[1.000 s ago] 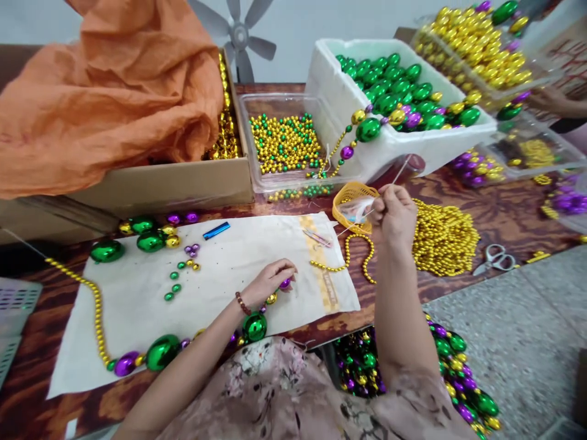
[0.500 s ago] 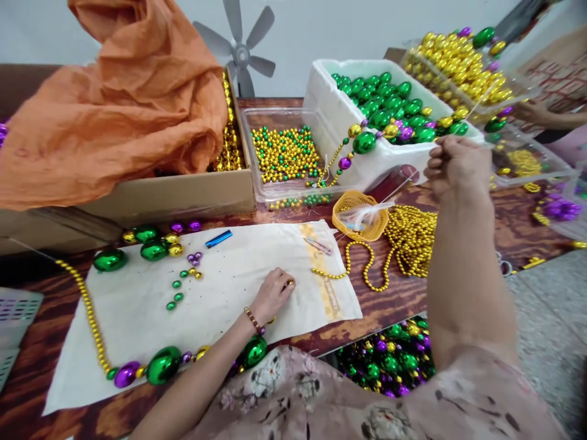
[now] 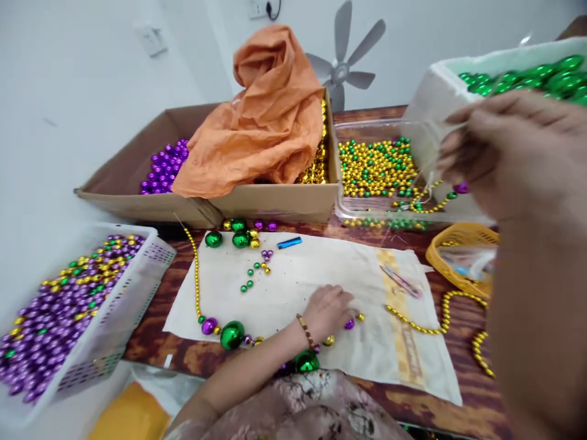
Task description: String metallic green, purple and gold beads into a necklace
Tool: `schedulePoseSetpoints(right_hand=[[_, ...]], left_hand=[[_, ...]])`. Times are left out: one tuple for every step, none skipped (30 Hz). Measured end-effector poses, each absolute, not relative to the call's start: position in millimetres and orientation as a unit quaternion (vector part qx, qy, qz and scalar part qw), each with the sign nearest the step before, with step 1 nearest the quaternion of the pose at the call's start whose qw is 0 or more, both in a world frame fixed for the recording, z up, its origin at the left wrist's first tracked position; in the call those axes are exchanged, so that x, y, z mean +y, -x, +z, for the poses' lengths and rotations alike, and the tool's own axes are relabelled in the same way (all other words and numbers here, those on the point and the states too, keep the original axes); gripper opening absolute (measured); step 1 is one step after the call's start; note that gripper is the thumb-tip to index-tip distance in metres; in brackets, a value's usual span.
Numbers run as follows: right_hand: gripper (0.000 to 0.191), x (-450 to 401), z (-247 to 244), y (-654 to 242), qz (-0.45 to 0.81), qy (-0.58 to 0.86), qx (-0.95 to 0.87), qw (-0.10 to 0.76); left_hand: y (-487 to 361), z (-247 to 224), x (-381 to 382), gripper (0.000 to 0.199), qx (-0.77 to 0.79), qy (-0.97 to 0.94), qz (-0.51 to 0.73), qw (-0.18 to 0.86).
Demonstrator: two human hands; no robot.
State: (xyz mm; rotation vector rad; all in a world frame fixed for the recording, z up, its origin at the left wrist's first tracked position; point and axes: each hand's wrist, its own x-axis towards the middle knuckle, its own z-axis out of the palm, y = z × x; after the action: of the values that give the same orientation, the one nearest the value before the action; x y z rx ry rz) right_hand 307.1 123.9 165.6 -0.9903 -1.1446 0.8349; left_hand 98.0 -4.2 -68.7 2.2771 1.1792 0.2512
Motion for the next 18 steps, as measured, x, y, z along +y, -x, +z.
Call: schedulePoseSetpoints(right_hand=[[0.020,117,153,-292,0.385,0.436,-0.513,0.631],[0.017,110,137,-281,0.405,0.438,-0.508,0.622],[0.013,103,119,-273,0.429,0.441,-0.499,0.610],[0.010,96,99,-267,0.461,0.446,-0.485,0.595],[0.011,88,78,-263,0.483,0.450,-0.475,0.582],[0.014,81,58,-260,0.501,0.451,-0.465,0.574],[0.018,73,40,-258,0.514,0.455,-0.457,0.566],[0.021,64,24,-255,0.527,0.461,-0.449,0.555],[0.024,56,11,-252,0.536,0.467,-0.440,0.549],[0.026,48,0,-249,0.543,0.475,-0.433,0.540],[0.028,41,-8,-246,0.550,0.482,-0.427,0.532],[0.029,34,-14,-244,0.553,0.488,-0.423,0.526],[0.029,28,-19,-242,0.556,0.493,-0.421,0.520],[0.030,23,-23,-241,0.557,0.497,-0.420,0.516],[0.030,18,-25,-240,0.558,0.500,-0.420,0.512],[0.030,15,-28,-239,0.558,0.504,-0.419,0.509],[0.031,12,-30,-239,0.558,0.507,-0.420,0.506],[0.032,10,-33,-238,0.557,0.510,-0.421,0.502]], left_hand=[[-79,-64,4,0.023,0.470,-0.831,0.111,0.276],[-57,-58,14,0.021,0.502,-0.811,0.137,0.267],[-32,-52,25,0.021,0.543,-0.786,0.170,0.240],[-5,-46,37,0.022,0.588,-0.758,0.202,0.197],[22,-41,49,0.021,0.632,-0.726,0.228,0.146],[47,-36,61,0.022,0.672,-0.696,0.234,0.097],[69,-32,72,0.024,0.712,-0.663,0.225,0.055],[88,-30,81,0.029,0.750,-0.630,0.200,0.028],[101,-28,88,0.035,0.775,-0.609,0.171,0.012],[111,-28,93,0.039,0.785,-0.603,0.142,-0.002],[116,-28,96,0.042,0.783,-0.612,0.115,-0.011],[118,-29,97,0.043,0.770,-0.631,0.091,-0.017],[117,-31,97,0.045,0.752,-0.655,0.069,-0.021],[115,-33,96,0.047,0.734,-0.677,0.050,-0.022],[113,-36,94,0.050,0.721,-0.692,0.033,-0.022],[111,-38,92,0.051,0.715,-0.699,0.018,-0.024],[109,-40,90,0.051,0.713,-0.701,0.005,-0.026],[109,-41,89,0.051,0.712,-0.701,-0.004,-0.028]])
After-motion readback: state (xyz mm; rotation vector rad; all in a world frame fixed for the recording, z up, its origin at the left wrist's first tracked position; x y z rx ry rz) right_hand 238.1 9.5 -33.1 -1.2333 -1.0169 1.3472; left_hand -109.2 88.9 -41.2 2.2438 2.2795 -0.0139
